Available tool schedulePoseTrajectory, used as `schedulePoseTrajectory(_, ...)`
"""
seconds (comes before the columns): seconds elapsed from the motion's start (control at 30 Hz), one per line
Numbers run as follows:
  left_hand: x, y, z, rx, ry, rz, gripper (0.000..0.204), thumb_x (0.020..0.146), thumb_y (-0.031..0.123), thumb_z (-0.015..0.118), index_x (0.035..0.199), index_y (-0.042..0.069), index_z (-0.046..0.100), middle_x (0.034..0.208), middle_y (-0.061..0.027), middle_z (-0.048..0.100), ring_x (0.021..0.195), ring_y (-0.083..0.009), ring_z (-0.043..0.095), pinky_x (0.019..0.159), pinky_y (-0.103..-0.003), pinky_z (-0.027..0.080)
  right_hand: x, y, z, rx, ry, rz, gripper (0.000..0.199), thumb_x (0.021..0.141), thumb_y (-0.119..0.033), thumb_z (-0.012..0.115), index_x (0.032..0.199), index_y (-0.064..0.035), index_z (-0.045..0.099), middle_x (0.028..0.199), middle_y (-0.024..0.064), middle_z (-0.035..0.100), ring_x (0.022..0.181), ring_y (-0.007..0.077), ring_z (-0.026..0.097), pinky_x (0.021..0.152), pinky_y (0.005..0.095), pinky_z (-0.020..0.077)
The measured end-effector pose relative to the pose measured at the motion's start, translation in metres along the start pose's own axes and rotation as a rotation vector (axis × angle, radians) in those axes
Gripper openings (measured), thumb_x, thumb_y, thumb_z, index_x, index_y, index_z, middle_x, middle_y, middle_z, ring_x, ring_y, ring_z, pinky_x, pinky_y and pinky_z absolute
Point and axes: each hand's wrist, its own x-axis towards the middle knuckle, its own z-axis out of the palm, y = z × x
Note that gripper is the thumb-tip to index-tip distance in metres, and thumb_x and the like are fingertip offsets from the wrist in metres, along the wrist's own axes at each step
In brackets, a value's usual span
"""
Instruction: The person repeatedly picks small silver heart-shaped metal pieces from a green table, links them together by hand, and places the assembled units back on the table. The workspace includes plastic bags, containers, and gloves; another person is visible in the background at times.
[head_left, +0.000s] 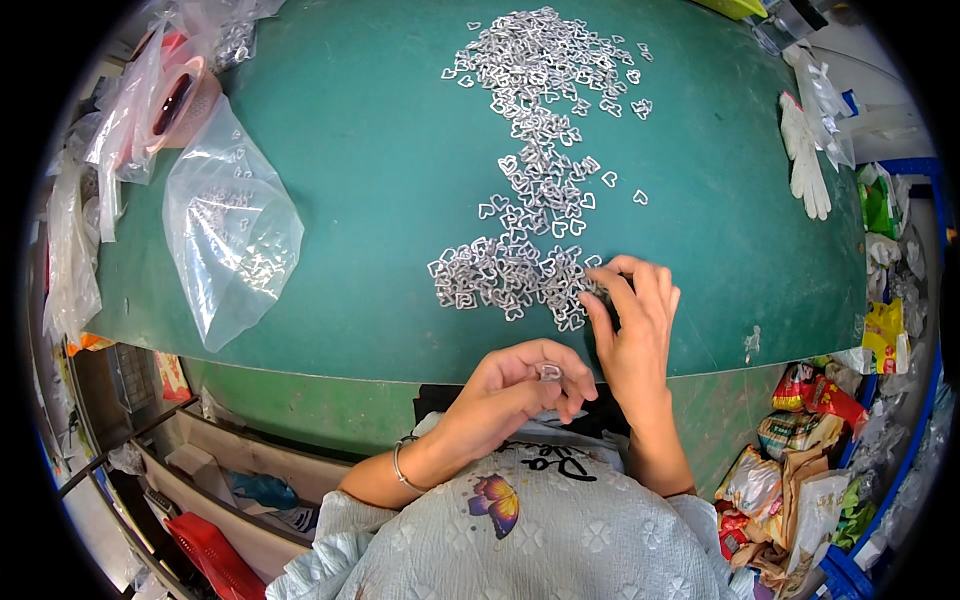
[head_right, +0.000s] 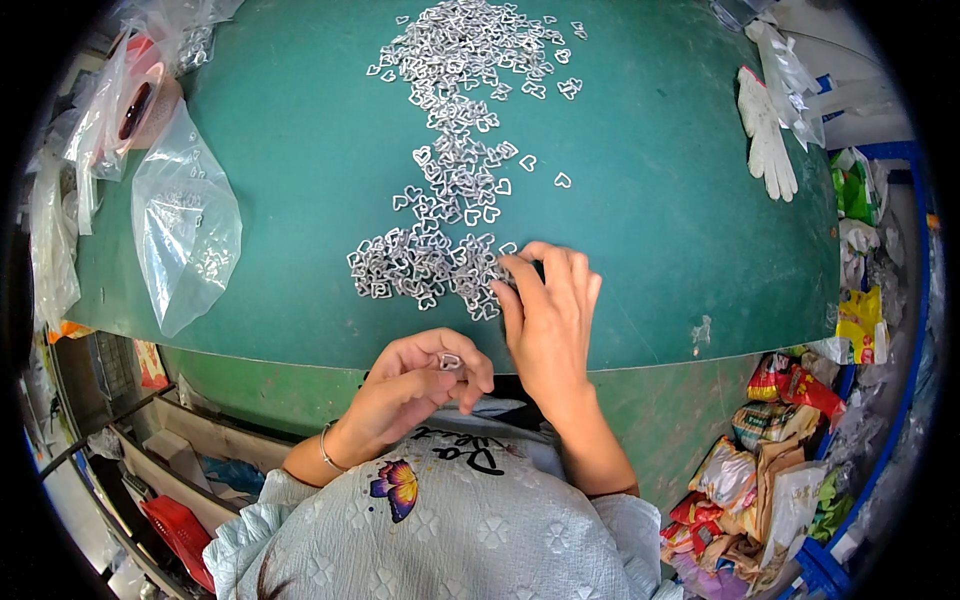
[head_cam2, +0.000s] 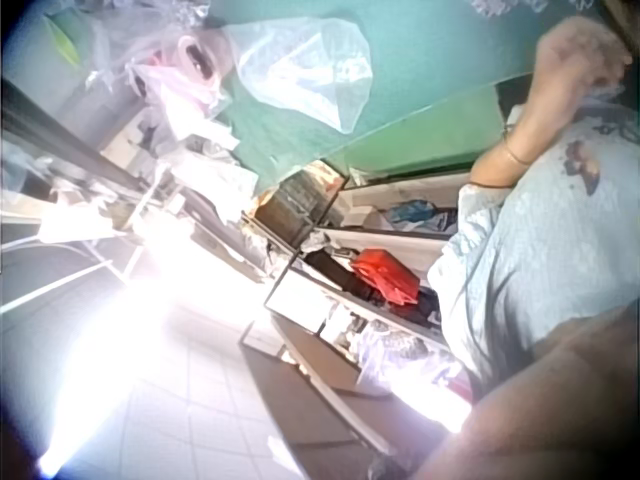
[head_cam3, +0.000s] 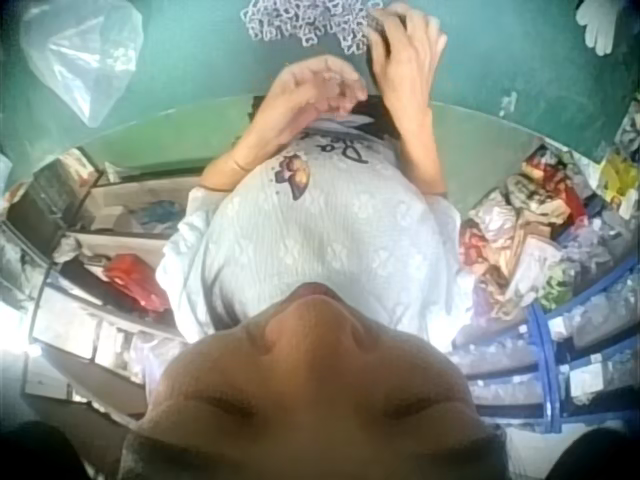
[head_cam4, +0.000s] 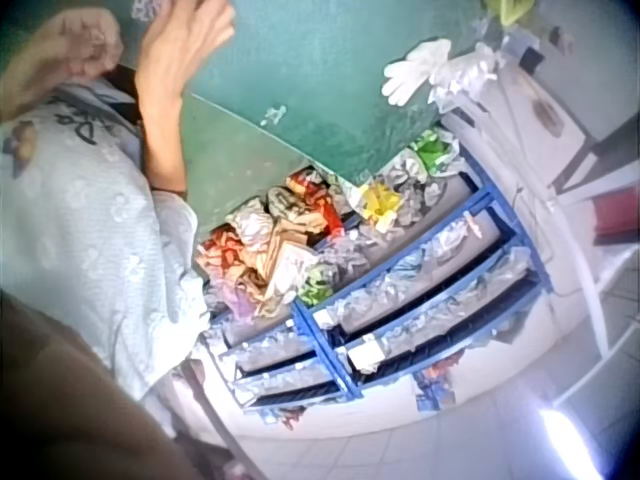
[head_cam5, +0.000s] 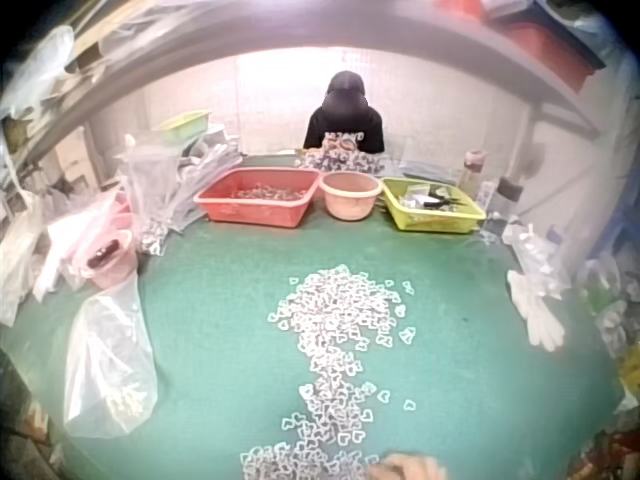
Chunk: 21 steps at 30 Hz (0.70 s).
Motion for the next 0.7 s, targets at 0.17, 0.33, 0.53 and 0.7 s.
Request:
schedulePoseTrajectory(0.17,-0.003,0.002,-0.006,-0.060,0.031,-0.108,0.021,0.090,0.013,0.049,0.102,-0.003,0.055,0.079,-0.0077,0.054,0.066,-0.0100,0.047,0.057,-0.023,0.039,-0.003,0.007,-0.001,0.066,0.041,-0.039,0.015,0.073,-0.005,0.065,0.088,-0.0043,0.063,0.087,0.0066,0.056,0.082,0.0230,0.049,0.072,0.0339,0.0335)
schedulePoseTrajectory(0.33,0.001,-0.002,-0.003,0.078,0.168,0.048,0.021,0.090,0.011,0.050,0.106,-0.002,0.054,0.081,-0.0039,0.051,0.069,-0.0068,0.044,0.058,-0.019,0.036,-0.009,0.006,-0.010,0.583,0.061,0.140,0.017,0.073,0.003,0.063,0.090,0.0003,0.065,0.082,0.0082,0.060,0.074,0.0190,0.053,0.067,0.0284,0.0409)
schedulePoseTrajectory(0.53,0.004,-0.003,0.004,0.374,0.196,0.325,0.033,0.079,-0.007,0.059,0.111,-0.001,0.054,0.078,0.0007,0.042,0.069,-0.0052,0.038,0.063,-0.017,0.036,-0.028,-0.006,-0.017,1.469,-0.243,0.509,0.008,0.083,0.002,0.058,0.090,0.0050,0.060,0.086,0.0080,0.061,0.078,0.0128,0.059,0.071,0.0246,0.0480)
schedulePoseTrajectory(0.7,0.003,-0.001,0.004,0.488,0.156,0.388,0.032,0.076,-0.009,0.062,0.107,-0.001,0.059,0.076,0.0021,0.037,0.067,-0.0051,0.035,0.064,-0.017,0.036,-0.028,-0.011,-0.020,1.485,-0.319,0.473,0.006,0.086,0.001,0.055,0.088,0.0047,0.060,0.082,0.0072,0.059,0.076,0.0117,0.057,0.069,0.0233,0.0461)
